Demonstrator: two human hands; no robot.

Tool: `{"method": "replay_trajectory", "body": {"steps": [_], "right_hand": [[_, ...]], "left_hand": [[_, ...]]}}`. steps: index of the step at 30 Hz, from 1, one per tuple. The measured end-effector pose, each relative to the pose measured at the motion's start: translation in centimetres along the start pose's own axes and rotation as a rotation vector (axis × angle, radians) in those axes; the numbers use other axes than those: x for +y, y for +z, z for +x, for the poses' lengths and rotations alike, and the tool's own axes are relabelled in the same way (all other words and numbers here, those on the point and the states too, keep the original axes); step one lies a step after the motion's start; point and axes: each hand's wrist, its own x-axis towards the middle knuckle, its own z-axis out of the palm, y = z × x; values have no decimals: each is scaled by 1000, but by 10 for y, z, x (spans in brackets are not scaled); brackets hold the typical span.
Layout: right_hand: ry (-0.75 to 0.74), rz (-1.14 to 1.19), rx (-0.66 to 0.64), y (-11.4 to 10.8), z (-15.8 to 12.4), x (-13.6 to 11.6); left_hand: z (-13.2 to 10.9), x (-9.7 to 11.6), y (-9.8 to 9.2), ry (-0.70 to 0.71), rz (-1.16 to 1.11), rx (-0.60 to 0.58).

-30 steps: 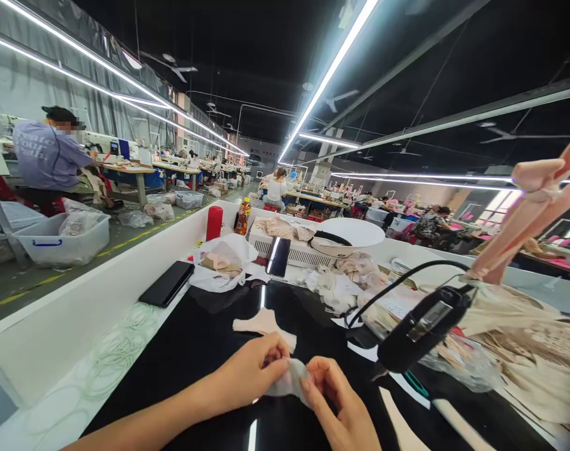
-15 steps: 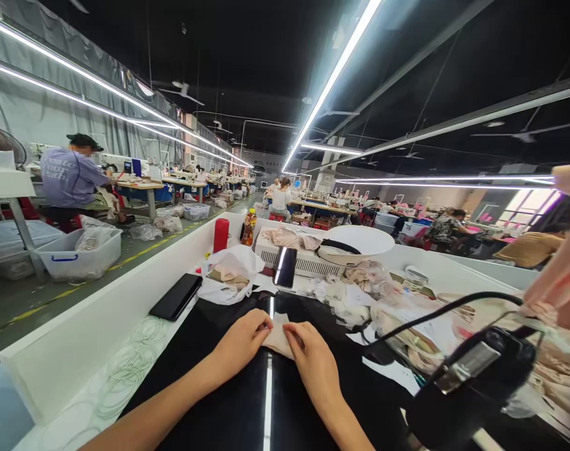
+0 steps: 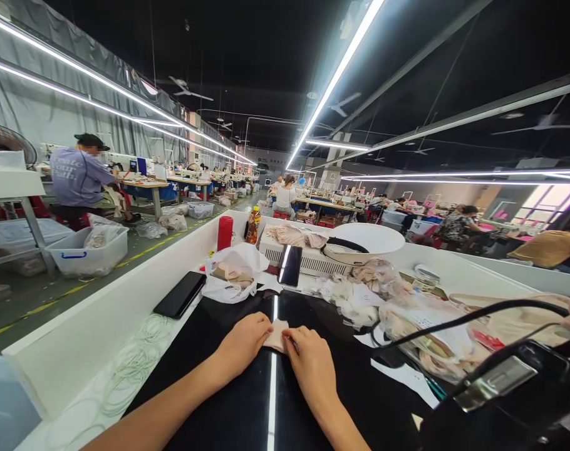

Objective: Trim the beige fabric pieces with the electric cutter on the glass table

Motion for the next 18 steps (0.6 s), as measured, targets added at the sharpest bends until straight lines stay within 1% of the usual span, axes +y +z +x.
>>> {"method": "replay_trajectory", "body": {"steps": [6,8,10,12,15,17,18], "right_hand": [[-21,5,24,0,2,-3],[-33,29,47,-8,2,-8],[-58,55,63,-21,-4,-16],[-102,81,56,-39,-19,-25],[-191,110,6,-64,-53,-32],[-229,136,4,-81,-82,-27],[-244,164,21,-90,-97,-20]], "left_hand": [[-2,0,4,3,141,20],[-3,0,3,21,165,35],[-4,0,0,51,164,56],[-5,-2,-3,83,139,86],[-6,-8,-6,122,69,137],[-5,-13,-6,143,26,155],[-5,-15,-6,157,23,161]]}}
